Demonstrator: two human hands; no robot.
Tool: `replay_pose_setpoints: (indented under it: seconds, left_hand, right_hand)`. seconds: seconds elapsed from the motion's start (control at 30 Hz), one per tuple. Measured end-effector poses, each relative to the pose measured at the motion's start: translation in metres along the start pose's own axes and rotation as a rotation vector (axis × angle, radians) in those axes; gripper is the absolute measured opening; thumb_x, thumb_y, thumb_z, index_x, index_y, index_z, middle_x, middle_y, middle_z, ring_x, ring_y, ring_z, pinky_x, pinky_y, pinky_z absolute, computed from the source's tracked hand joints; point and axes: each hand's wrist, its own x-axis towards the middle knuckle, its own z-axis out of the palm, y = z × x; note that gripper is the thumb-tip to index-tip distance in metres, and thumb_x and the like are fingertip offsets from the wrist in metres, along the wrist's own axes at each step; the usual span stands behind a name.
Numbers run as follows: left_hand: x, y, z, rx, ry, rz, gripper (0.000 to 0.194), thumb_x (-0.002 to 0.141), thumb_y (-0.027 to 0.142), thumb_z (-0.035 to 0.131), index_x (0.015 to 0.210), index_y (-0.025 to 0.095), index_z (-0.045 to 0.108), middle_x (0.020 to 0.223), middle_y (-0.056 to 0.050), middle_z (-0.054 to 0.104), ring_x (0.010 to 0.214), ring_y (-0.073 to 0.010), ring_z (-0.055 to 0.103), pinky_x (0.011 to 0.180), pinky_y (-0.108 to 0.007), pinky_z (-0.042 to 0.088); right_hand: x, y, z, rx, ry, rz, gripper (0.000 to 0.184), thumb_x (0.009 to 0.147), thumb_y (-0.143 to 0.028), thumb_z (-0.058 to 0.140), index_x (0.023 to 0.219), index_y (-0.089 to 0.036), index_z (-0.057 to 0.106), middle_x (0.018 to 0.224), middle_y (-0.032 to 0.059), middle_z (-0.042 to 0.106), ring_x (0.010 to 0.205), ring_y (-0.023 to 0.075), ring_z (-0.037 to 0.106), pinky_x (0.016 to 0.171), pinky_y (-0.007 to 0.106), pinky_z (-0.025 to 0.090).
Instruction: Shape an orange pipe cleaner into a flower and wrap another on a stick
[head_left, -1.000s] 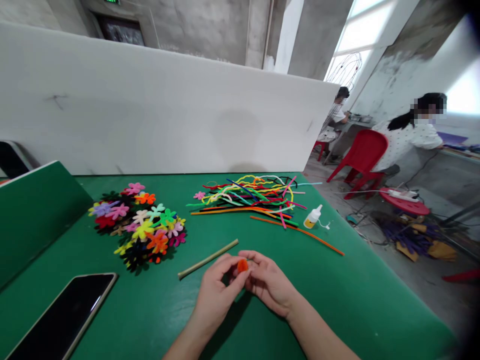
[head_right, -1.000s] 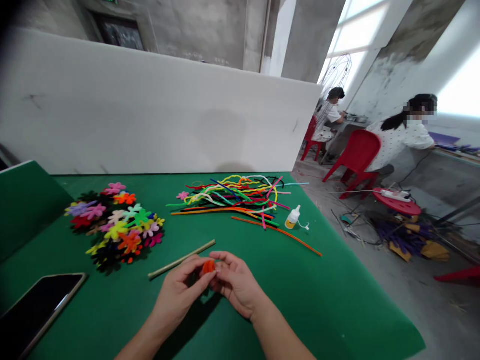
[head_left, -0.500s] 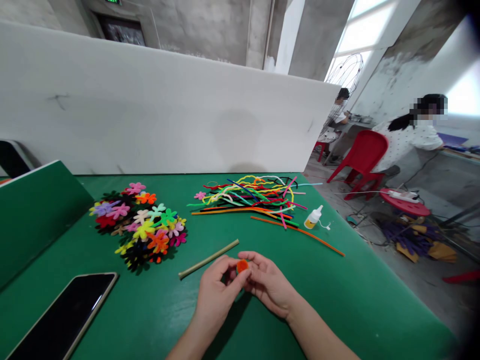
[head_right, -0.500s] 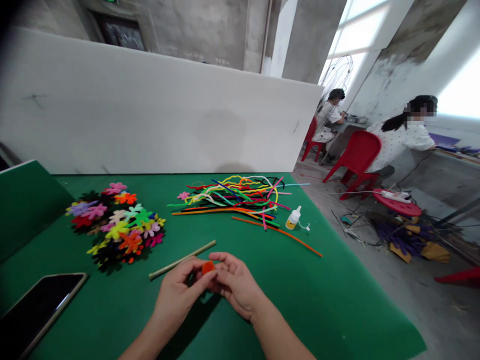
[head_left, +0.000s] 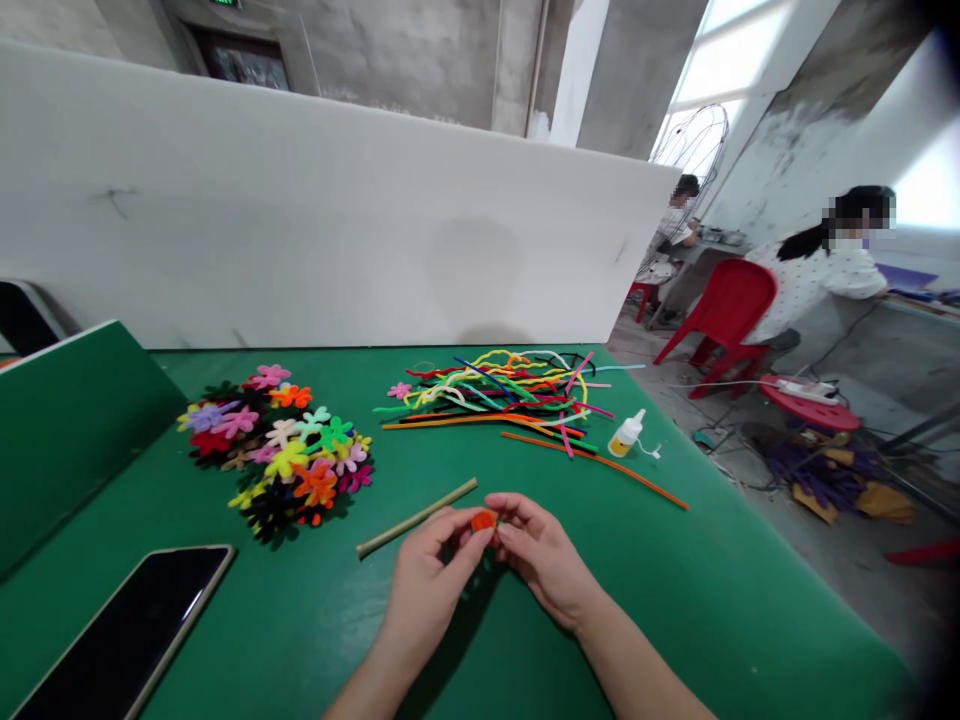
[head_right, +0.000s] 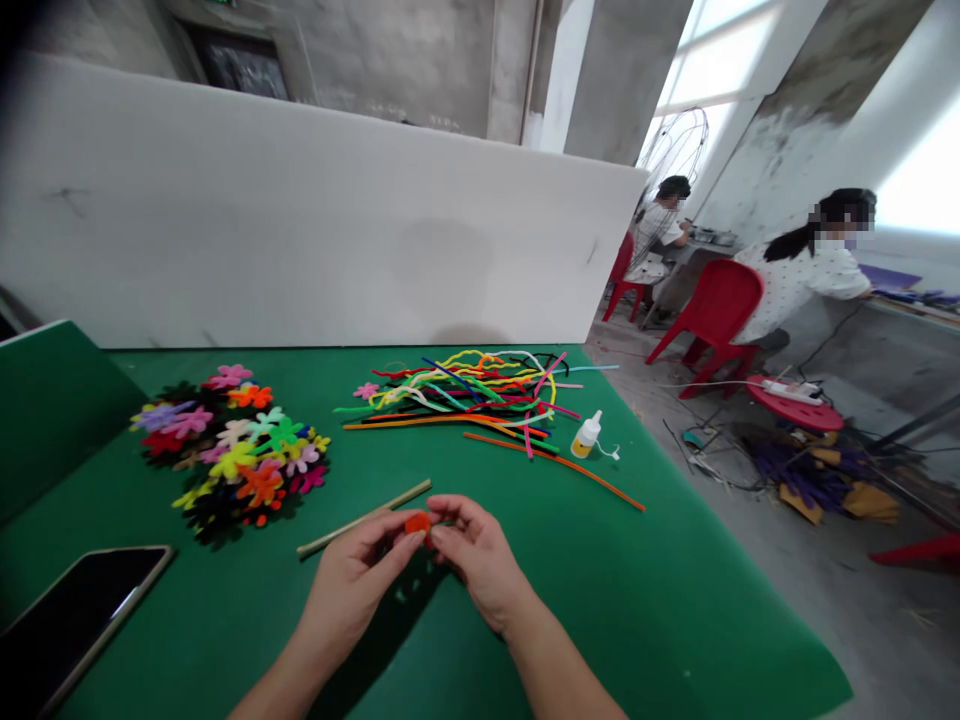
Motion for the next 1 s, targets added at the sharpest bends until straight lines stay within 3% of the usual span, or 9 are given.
replay_pose_setpoints:
  seconds: [0.27, 0.5, 0.63, 0.7, 0.83, 1.0]
  left_hand:
    - [0.0006, 0.0007, 0.0005, 0.032, -0.015, 0.015, 0.018, 0.073, 0.027, 0.056, 0.082, 0.015, 0.067, 0.077, -0.006, 0.066, 0.072, -0.0185, 0.060, 0.067, -0.028, 0.047]
    - [0.0020, -0.0013, 0.0030, -0.167, -0.050, -0.106, 0.019, 0.071, 0.027, 0.059, 0.083, 0.016, 0.067, 0.079, -0.006, 0.067, 0.077, -0.0196, 0.060, 0.071, -0.029, 0.046]
    - [0.0036, 0.0037, 0.0024, -0.271, -0.057, -0.253, 0.022, 0.070, 0.030, 0.060, 0.082, 0.014, 0.067, 0.063, -0.002, 0.063, 0.054, -0.0126, 0.052, 0.050, -0.021, 0.040]
    - [0.0042, 0.0054, 0.0018, -0.294, -0.055, -0.286, 0.023, 0.071, 0.034, 0.058, 0.072, 0.013, 0.067, 0.053, 0.001, 0.056, 0.045, -0.0090, 0.044, 0.043, -0.019, 0.033]
    - [0.0047, 0.0038, 0.0025, -0.366, -0.079, -0.280, 0.033, 0.073, 0.038, 0.054, 0.054, 0.013, 0.059, 0.050, 0.002, 0.051, 0.044, -0.0079, 0.040, 0.043, -0.019, 0.032]
    - [0.0042, 0.0013, 0.0030, -0.370, -0.058, -0.231, 0.025, 0.072, 0.036, 0.056, 0.060, 0.014, 0.057, 0.051, 0.004, 0.048, 0.046, -0.0076, 0.040, 0.043, -0.018, 0.032]
  right_hand:
    - [-0.0008, 0.0010, 0.0016, -0.225, 0.008, -0.128, 0.026, 0.068, -0.024, 0.066, 0.093, -0.020, 0.061, 0.084, 0.0023, 0.060, 0.072, 0.0122, 0.055, 0.070, 0.027, 0.043]
    - [-0.0012, 0.0020, 0.0027, -0.473, 0.017, -0.275, 0.015, 0.074, -0.020, 0.057, 0.090, -0.020, 0.059, 0.082, 0.0018, 0.052, 0.068, 0.0118, 0.051, 0.061, 0.024, 0.043]
    - [0.0003, 0.0043, 0.0020, -0.498, 0.051, -0.278, 0.014, 0.074, -0.019, 0.056, 0.088, -0.020, 0.056, 0.078, 0.0012, 0.052, 0.066, 0.0119, 0.050, 0.059, 0.023, 0.042]
    - [0.0006, 0.0054, 0.0017, -0.495, 0.051, -0.279, 0.014, 0.075, -0.019, 0.055, 0.089, -0.020, 0.054, 0.077, 0.0011, 0.053, 0.065, 0.0127, 0.052, 0.059, 0.024, 0.043]
    - [-0.0010, 0.0034, 0.0015, -0.584, 0.060, -0.327, 0.015, 0.074, -0.016, 0.054, 0.089, -0.020, 0.053, 0.077, 0.0015, 0.054, 0.064, 0.0130, 0.053, 0.058, 0.025, 0.044]
    - [-0.0039, -0.0041, 0.0023, -0.789, 0.092, -0.528, 0.019, 0.071, -0.011, 0.053, 0.086, -0.020, 0.058, 0.082, 0.0035, 0.055, 0.073, 0.0158, 0.053, 0.066, 0.028, 0.044]
